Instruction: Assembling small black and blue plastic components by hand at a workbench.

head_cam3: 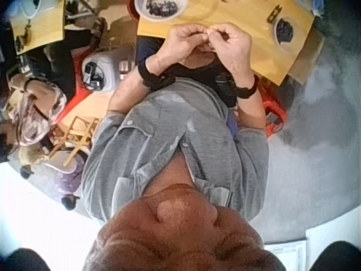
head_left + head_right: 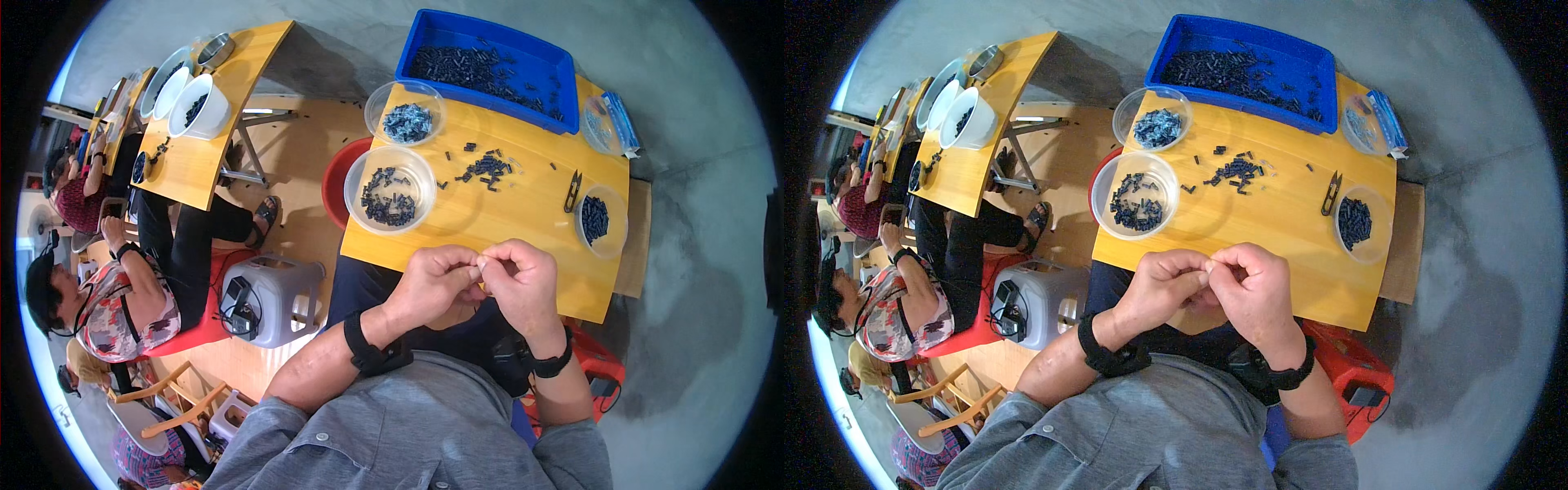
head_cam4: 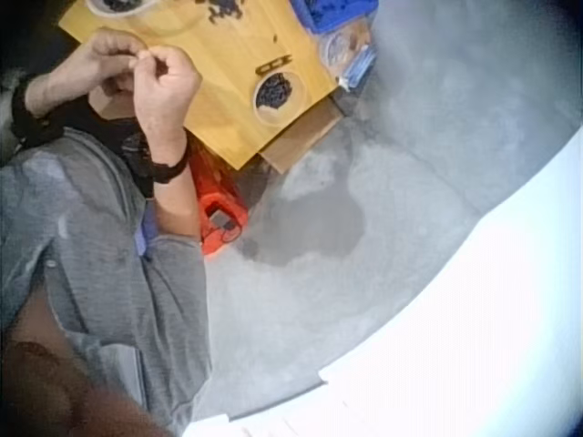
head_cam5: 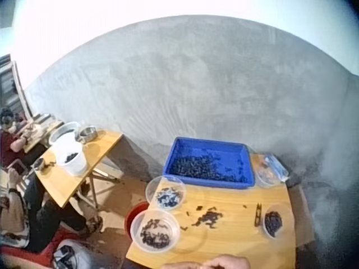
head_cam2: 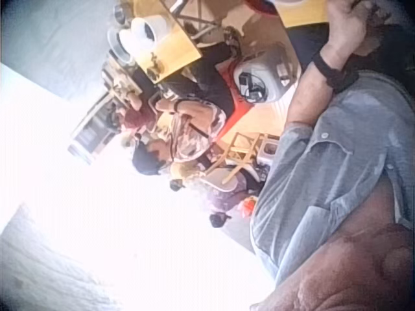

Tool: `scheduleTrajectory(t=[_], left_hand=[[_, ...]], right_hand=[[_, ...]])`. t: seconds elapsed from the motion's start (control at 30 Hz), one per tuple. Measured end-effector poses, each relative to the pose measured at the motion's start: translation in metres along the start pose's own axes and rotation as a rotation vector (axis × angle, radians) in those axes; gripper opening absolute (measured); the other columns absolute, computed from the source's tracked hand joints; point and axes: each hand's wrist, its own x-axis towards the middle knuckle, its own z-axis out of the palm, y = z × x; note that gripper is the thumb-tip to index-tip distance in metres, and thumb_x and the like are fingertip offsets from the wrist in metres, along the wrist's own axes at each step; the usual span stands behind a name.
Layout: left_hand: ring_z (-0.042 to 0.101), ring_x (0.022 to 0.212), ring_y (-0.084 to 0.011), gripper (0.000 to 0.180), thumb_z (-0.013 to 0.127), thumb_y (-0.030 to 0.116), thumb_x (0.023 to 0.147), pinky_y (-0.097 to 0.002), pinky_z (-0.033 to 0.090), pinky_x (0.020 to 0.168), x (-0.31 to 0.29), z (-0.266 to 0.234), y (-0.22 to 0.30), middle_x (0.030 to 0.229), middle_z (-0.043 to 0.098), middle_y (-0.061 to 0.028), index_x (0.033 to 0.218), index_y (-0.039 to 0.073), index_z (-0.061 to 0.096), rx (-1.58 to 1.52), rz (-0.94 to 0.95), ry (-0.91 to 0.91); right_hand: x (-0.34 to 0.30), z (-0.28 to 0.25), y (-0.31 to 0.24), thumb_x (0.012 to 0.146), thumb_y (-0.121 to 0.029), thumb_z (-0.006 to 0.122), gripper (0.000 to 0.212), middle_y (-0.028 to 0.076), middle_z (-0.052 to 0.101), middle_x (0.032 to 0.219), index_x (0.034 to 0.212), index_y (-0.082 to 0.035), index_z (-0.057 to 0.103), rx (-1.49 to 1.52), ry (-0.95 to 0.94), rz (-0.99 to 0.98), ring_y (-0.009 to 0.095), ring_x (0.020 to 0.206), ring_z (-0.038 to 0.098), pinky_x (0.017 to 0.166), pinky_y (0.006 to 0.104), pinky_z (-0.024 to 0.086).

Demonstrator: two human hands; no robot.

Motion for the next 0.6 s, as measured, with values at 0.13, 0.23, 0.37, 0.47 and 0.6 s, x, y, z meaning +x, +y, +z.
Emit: scheduleTrajectory(t=[0.13, 0.23, 0.37, 0.47, 0.6], left_hand=[[0.061, 0.066, -0.0052, 0.013, 0.057, 0.008, 0.091, -0.0179, 0.047, 0.056, 0.002, 0.002, 0.009, 0.077, 0.067, -0.0028, 0.098, 0.001, 0.065, 0.011, -0.010, -0.022], [0.062, 0.065, -0.0050, 0.012, 0.057, 0.010, 0.092, -0.0176, 0.045, 0.053, 0.001, -0.001, 0.014, 0.075, 0.067, -0.0019, 0.096, 0.002, 0.065, 0.002, -0.053, -0.033], [0.064, 0.066, -0.0058, 0.011, 0.058, 0.013, 0.092, -0.0175, 0.045, 0.050, 0.001, -0.001, 0.018, 0.076, 0.068, -0.0017, 0.094, 0.005, 0.065, -0.022, -0.070, -0.052], [0.065, 0.066, -0.0057, 0.012, 0.058, 0.014, 0.092, -0.0176, 0.046, 0.049, 0.002, -0.003, 0.016, 0.077, 0.068, -0.0019, 0.095, 0.005, 0.065, -0.009, -0.034, -0.066], [0.065, 0.066, -0.0061, 0.013, 0.057, 0.014, 0.093, -0.0181, 0.048, 0.050, 0.001, -0.005, 0.017, 0.077, 0.068, -0.0020, 0.096, 0.005, 0.065, -0.003, -0.024, -0.086]], right_hand=[[0.002, -0.004, -0.003, 0.083, 0.000, 0.062, 0.005, 0.005, 0.063, 0.067, 0.079, 0.003, 0.062, -0.020, -0.010, 0.017, 0.007, 0.060, 0.059, 0.054, 0.0215, 0.048], [0.008, -0.013, -0.005, 0.086, -0.004, 0.061, 0.010, 0.004, 0.063, 0.066, 0.079, 0.003, 0.063, 0.035, -0.084, 0.053, 0.006, 0.058, 0.058, 0.052, 0.0214, 0.047], [0.015, -0.022, -0.004, 0.090, -0.009, 0.058, 0.016, 0.004, 0.061, 0.066, 0.082, 0.004, 0.063, 0.149, -0.198, 0.104, 0.008, 0.054, 0.057, 0.049, 0.0219, 0.048], [0.020, -0.023, -0.004, 0.090, -0.007, 0.057, 0.014, 0.005, 0.061, 0.068, 0.086, 0.005, 0.063, 0.331, -0.262, 0.212, 0.008, 0.053, 0.057, 0.049, 0.0225, 0.049], [0.023, -0.025, 0.001, 0.090, -0.008, 0.059, 0.014, 0.006, 0.061, 0.070, 0.088, 0.005, 0.062, 0.363, -0.309, 0.238, 0.009, 0.053, 0.057, 0.048, 0.0227, 0.050]])
